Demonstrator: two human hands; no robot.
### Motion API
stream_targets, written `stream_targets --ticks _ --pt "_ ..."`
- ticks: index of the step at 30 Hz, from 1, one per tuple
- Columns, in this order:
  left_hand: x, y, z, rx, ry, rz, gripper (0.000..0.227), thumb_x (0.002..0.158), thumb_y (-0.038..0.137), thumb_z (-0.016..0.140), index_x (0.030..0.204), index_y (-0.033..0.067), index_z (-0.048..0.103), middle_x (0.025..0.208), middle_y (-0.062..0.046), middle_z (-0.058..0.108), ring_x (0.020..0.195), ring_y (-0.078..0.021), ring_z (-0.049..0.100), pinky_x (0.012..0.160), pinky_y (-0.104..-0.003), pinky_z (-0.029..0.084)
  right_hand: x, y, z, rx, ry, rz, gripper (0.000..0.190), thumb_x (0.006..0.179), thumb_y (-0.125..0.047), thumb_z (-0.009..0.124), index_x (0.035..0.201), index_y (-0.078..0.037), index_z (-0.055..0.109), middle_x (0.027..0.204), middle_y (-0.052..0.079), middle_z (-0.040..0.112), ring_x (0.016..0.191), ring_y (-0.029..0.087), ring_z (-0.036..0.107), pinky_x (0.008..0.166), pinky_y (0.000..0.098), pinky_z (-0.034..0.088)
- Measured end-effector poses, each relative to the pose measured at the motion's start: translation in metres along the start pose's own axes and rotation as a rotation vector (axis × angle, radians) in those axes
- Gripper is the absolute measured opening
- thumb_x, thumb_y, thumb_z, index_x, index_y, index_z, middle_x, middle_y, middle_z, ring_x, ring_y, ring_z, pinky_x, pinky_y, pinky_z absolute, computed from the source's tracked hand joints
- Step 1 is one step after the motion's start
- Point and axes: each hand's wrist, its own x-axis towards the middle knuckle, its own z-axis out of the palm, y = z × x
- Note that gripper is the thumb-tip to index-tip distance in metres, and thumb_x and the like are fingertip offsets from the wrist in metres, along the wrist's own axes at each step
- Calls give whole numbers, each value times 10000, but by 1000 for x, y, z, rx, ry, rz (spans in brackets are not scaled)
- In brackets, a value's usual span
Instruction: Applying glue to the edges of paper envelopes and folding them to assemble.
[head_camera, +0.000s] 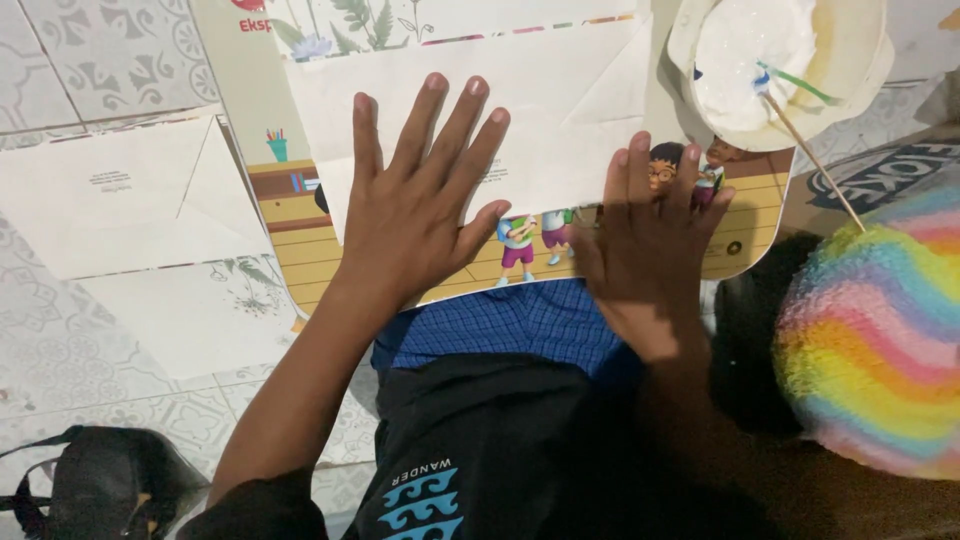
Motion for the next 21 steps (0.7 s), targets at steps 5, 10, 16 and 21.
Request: stream_targets --ticks 5,10,16,21 --pt "-2 2 0 8 -10 -19 664 1132 510 436 1674 149 301 1721 -83 180 1553 -289 45 1176 -681 -77 2 -9 -16 100 12 25 715 1099 -576 144 1582 -53 206 1666 185 188 1476 591 233 1099 828 152" --pt "-1 0 2 13 14 -7 667 1132 518 420 1672 139 326 1718 -94 196 1549 -288 45 1174 -678 -78 5 -37 -14 73 -33 -151 924 1102 -693 632 1621 4 317 1683 201 109 1495 474 -41 1125 779 -32" --pt "-2 -1 2 10 -5 -10 673 1133 543 384 1675 152 313 1719 -88 188 1544 -284 35 1172 -676 -81 3 -41 -24 99 -122 -73 952 1101 -649 632 1626 12 193 1668 220 84 1483 485 -39 1121 806 46" --pt "-1 -1 1 -8 -28 -15 663 1140 536 369 1677 154 295 1720 -103 188 1542 -298 41 1160 -679 -80 -3 -30 -20 8 -60 -17 990 1086 -631 701 1631 -57 106 1691 187 114 1496 436 -102 1160 816 198"
